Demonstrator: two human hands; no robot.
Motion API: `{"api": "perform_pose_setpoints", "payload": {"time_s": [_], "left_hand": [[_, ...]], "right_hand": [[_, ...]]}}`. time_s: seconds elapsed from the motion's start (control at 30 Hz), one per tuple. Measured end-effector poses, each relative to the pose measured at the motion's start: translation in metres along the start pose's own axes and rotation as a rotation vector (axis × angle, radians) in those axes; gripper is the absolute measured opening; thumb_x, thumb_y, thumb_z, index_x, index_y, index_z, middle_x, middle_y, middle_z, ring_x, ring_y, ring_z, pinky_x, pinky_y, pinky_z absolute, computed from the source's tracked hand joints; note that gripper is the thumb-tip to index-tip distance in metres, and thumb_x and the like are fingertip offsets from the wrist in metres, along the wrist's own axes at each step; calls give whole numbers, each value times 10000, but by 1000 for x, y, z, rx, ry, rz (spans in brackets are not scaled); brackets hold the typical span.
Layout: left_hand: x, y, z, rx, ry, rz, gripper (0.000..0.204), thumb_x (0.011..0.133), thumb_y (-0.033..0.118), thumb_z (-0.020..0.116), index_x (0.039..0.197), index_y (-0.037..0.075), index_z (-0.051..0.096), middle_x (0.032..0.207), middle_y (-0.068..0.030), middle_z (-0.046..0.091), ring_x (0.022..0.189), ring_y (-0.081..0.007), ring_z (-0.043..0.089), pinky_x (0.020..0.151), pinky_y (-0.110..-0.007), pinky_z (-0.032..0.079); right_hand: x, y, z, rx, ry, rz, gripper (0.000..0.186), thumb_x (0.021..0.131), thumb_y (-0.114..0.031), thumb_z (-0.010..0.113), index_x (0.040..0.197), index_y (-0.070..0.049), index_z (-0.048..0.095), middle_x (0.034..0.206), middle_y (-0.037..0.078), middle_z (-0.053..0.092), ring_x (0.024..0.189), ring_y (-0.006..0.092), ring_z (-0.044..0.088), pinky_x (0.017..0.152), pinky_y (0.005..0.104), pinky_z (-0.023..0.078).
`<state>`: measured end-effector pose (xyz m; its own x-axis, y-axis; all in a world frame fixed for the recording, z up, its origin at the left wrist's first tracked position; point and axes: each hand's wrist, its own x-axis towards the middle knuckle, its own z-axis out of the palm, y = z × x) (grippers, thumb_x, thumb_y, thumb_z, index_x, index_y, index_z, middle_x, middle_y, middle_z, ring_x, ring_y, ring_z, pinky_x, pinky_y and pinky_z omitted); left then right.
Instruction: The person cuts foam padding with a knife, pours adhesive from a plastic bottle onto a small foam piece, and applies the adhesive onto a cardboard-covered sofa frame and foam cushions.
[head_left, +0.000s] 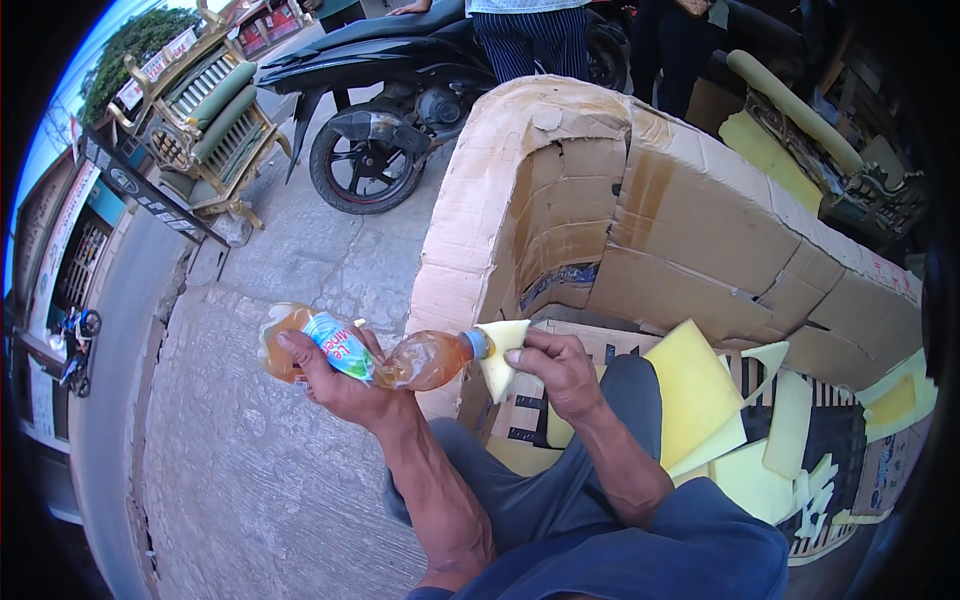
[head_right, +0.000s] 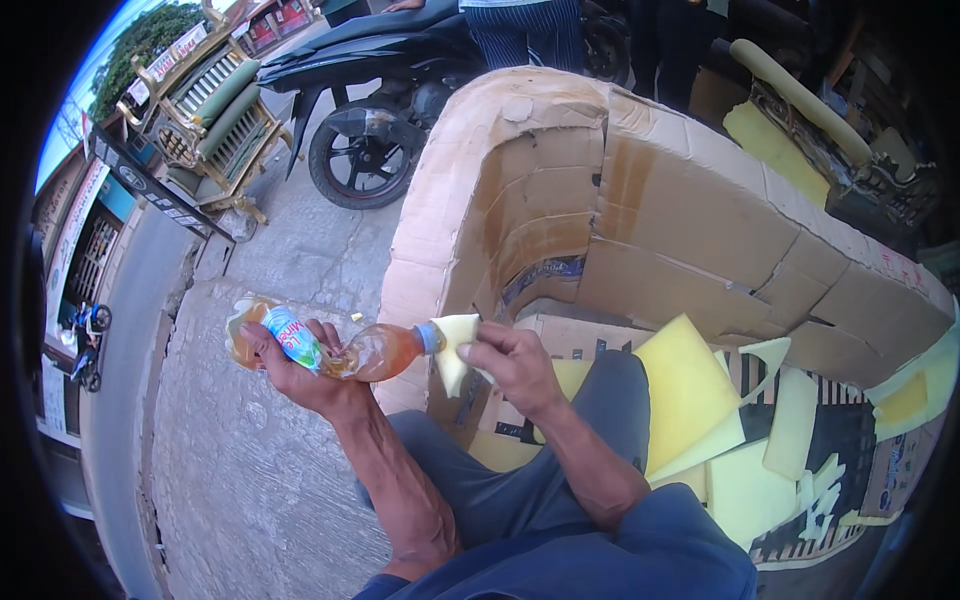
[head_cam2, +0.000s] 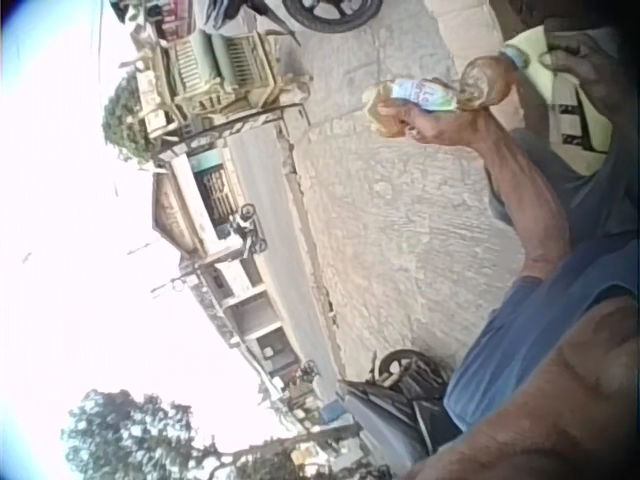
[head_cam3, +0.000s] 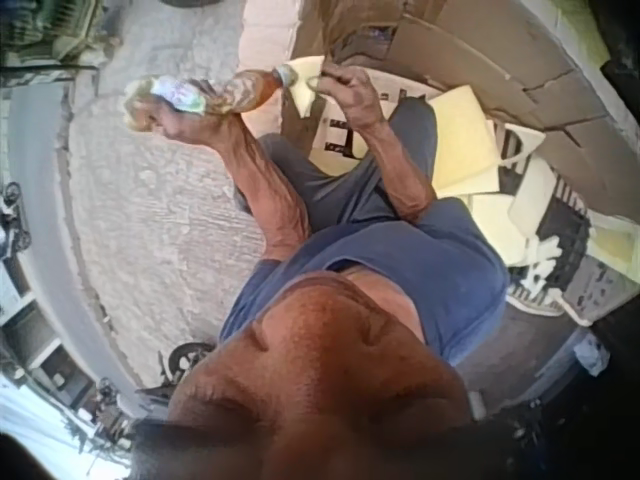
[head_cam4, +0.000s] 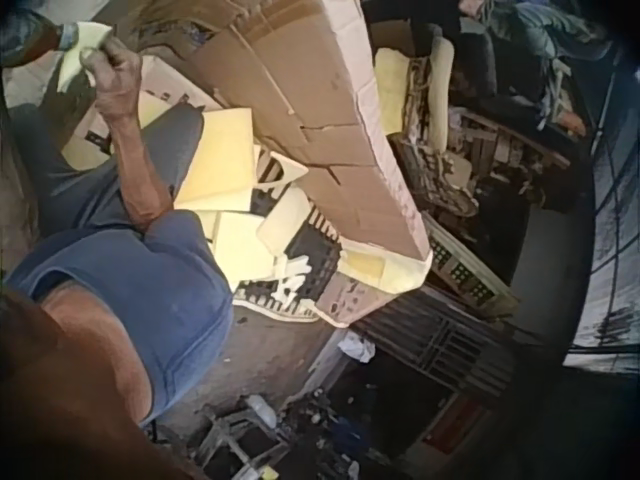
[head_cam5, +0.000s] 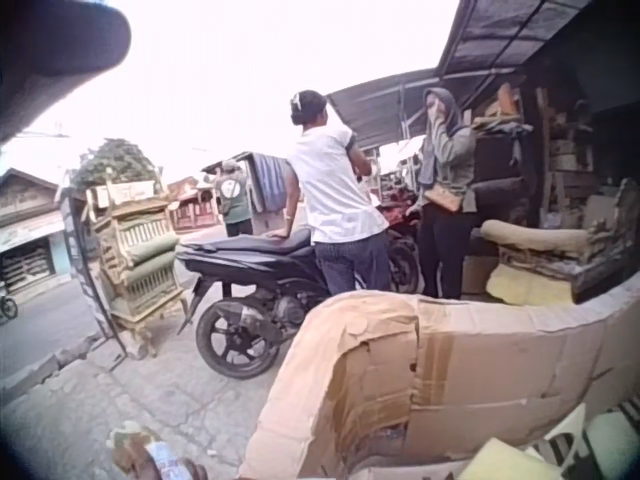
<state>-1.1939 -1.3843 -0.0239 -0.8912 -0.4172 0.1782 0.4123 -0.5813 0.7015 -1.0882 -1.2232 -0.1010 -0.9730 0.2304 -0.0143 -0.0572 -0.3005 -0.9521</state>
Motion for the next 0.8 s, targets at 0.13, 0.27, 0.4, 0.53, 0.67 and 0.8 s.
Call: {"api": "perform_pose_setpoints", "payload": {"time_s": [0.13, 0.27, 0.4, 0.53, 0.67, 0.8], "left_hand": [[2, -8, 3, 185, 234, 195, 350, 1025, 447, 492, 914, 115, 477, 601, 23, 433, 449, -67, 427, 422, -231, 361], [13, 5, -19, -194, 116, -163, 430, 1003, 500, 496, 880, 88, 521, 523, -7, 450, 430, -112, 419, 405, -261, 335], [26, -5, -30, -392, 158, -360, 459, 1003, 532, 464, 871, 94, 495, 466, -21, 422, 379, -126, 372, 371, -270, 300], [20, -9, -27, -335, 33, -371, 640, 970, 606, 466, 540, 139, 382, 479, -15, 383, 421, -119, 367, 421, -257, 281], [19, -1, -29, -357, 47, -369, 549, 990, 574, 455, 706, 104, 446, 471, -15, 395, 392, -120, 371, 389, -255, 303], [27, -1, -31, -427, 22, -352, 513, 996, 568, 455, 832, 82, 480, 469, -27, 414, 382, -130, 385, 376, -263, 322]], "right_hand": [[2, 5, -26, 233, -67, -173, 258, 890, -106, 628, 1086, 43, 704, 1018, 33, 697, 940, 99, 617, 874, 255, 459], [71, 5, -97, -215, 733, -414, 318, 911, -176, 635, 1156, 21, 680, 910, 20, 660, 805, 74, 556, 764, 243, 443], [140, 42, -192, -1122, 1362, -279, 356, 883, -228, 624, 1215, -121, 695, 912, 97, 651, 822, 244, 608, 819, 364, 462], [179, 62, -156, -958, 745, -449, 368, 860, -240, 622, 1196, -110, 699, 926, 125, 641, 864, 305, 587, 859, 393, 443], [171, 54, -155, -1012, 471, -436, 406, 844, -242, 643, 1212, -75, 688, 871, 125, 612, 824, 285, 573, 802, 371, 465], [150, 25, -178, -852, 1015, -481, 365, 830, -233, 681, 1163, -87, 708, 949, 104, 645, 957, 292, 592, 870, 400, 466]]}}
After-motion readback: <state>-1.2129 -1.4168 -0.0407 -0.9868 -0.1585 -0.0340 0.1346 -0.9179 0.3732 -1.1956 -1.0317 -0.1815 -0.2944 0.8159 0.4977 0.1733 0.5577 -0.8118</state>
